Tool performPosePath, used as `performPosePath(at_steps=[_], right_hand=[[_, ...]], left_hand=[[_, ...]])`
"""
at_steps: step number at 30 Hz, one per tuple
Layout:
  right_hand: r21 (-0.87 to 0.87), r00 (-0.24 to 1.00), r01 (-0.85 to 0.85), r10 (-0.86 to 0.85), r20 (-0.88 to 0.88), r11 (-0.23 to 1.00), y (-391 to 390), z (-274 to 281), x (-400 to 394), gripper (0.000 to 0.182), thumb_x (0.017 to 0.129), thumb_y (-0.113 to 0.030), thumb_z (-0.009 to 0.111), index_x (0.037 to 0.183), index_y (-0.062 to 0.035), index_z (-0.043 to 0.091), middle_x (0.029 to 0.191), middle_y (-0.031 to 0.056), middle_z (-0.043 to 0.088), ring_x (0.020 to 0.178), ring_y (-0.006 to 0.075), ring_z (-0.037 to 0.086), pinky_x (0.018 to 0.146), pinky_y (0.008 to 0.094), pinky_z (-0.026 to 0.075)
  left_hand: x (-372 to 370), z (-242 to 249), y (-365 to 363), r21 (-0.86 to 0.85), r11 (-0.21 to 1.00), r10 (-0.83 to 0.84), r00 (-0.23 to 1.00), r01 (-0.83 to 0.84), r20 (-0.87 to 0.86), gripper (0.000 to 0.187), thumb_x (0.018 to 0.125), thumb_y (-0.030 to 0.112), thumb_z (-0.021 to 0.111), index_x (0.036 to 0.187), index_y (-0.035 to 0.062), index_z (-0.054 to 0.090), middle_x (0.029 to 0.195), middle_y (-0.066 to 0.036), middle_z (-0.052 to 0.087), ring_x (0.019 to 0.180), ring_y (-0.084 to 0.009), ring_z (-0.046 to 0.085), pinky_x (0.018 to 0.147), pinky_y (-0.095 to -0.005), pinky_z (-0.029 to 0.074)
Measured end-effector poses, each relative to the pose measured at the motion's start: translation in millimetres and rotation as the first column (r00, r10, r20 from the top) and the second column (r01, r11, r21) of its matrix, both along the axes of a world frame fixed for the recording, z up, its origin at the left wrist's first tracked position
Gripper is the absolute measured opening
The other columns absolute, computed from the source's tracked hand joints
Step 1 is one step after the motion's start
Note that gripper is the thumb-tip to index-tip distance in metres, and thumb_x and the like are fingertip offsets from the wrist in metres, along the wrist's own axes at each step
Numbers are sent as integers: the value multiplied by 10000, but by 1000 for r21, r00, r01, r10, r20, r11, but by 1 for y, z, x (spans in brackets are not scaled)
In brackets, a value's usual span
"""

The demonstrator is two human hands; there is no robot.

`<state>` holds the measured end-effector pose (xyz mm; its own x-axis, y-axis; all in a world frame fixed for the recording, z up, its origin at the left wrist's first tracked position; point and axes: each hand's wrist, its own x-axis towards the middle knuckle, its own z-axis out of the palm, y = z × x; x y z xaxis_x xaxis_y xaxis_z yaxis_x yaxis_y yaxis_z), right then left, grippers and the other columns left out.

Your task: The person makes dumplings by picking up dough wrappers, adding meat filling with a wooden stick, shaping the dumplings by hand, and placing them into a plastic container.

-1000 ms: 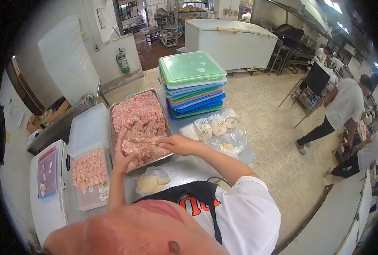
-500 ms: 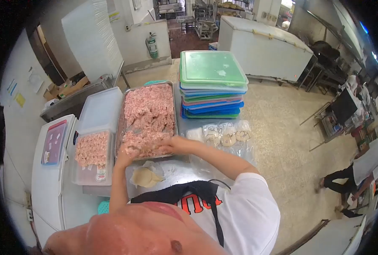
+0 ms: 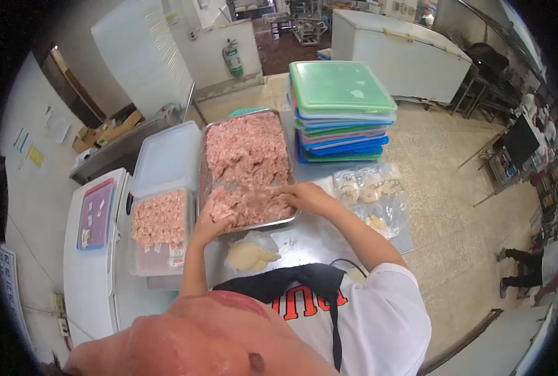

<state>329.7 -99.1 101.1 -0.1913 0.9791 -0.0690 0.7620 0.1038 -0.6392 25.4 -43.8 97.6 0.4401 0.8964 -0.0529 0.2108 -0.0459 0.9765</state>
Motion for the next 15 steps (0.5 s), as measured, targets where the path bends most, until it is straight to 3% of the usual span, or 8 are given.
performPosePath(at_steps=[2, 5, 7, 9, 11, 13, 14, 15], right_hand=[[9, 995, -46, 47, -93, 999, -6, -7, -18, 333, 925, -327, 558, 1181, -129, 637, 1041, 172, 666, 930, 315, 646, 803, 379, 499], [19, 980, -100, 102, -172, 995, -19, 8, -60, 343, 951, -340, 532, 1182, -107, 631, 1058, 179, 660, 983, 297, 640, 851, 372, 481], [39, 978, -152, 156, -139, 988, -15, 1, -64, 331, 944, -333, 544, 1168, -107, 635, 1065, 176, 659, 969, 304, 641, 841, 371, 486], [8, 997, -65, 65, -40, 998, -19, 17, -67, 328, 928, -317, 559, 1173, -107, 620, 1088, 175, 650, 965, 328, 634, 845, 388, 488], [294, 960, 5, -87, 266, 956, -33, 40, -90, 310, 903, -273, 572, 1172, -121, 602, 1001, 155, 661, 892, 347, 636, 777, 425, 503], [437, 981, 0, -86, 176, 899, -25, 5, -94, 294, 883, -233, 576, 1163, -143, 592, 870, 119, 643, 797, 344, 635, 686, 457, 505], [424, 988, 22, -84, 129, 906, -11, -29, -79, 295, 883, -236, 573, 1163, -146, 592, 864, 119, 645, 793, 341, 638, 685, 456, 506], [409, 993, 44, -86, 84, 912, -6, -46, -68, 296, 883, -240, 570, 1164, -148, 591, 857, 119, 647, 790, 338, 640, 684, 456, 507]], left_hand=[[-10, -5, 14, 533, 842, -24, 992, 88, -127, 542, 695, 257, 778, 1155, 29, 604, 1060, -135, 652, 1045, -273, 596, 920, -366, 451], [-19, -17, 36, 379, 890, -148, 948, 252, -283, 410, 691, 213, 772, 1035, 25, 649, 1027, -131, 654, 1010, -279, 603, 905, -372, 457], [-15, -4, 39, 409, 855, -271, 947, 320, -174, 350, 691, 229, 778, 957, 30, 669, 1033, -159, 647, 1009, -292, 608, 898, -374, 461], [-9, -13, 49, 246, 936, -177, 941, 251, -288, 385, 688, 246, 785, 982, 30, 662, 1013, -167, 650, 986, -296, 618, 867, -355, 476], [-11, -39, 57, 353, 910, -94, 939, 216, -332, 369, 706, 245, 778, 977, 23, 663, 976, -145, 663, 961, -230, 630, 827, -322, 489], [-10, -55, 56, 203, 973, -94, 992, 109, -82, 416, 730, 257, 768, 1051, 21, 647, 990, -114, 666, 964, -177, 615, 819, -303, 485], [-8, -25, 53, 79, 973, -189, 941, 218, -280, 509, 749, 263, 758, 1168, 22, 597, 1043, -97, 656, 987, -162, 599, 851, -305, 475], [-14, -30, 53, 75, 973, -191, 941, 220, -278, 509, 749, 263, 758, 1168, 22, 597, 1043, -97, 656, 987, -162, 599, 851, -305, 475]])
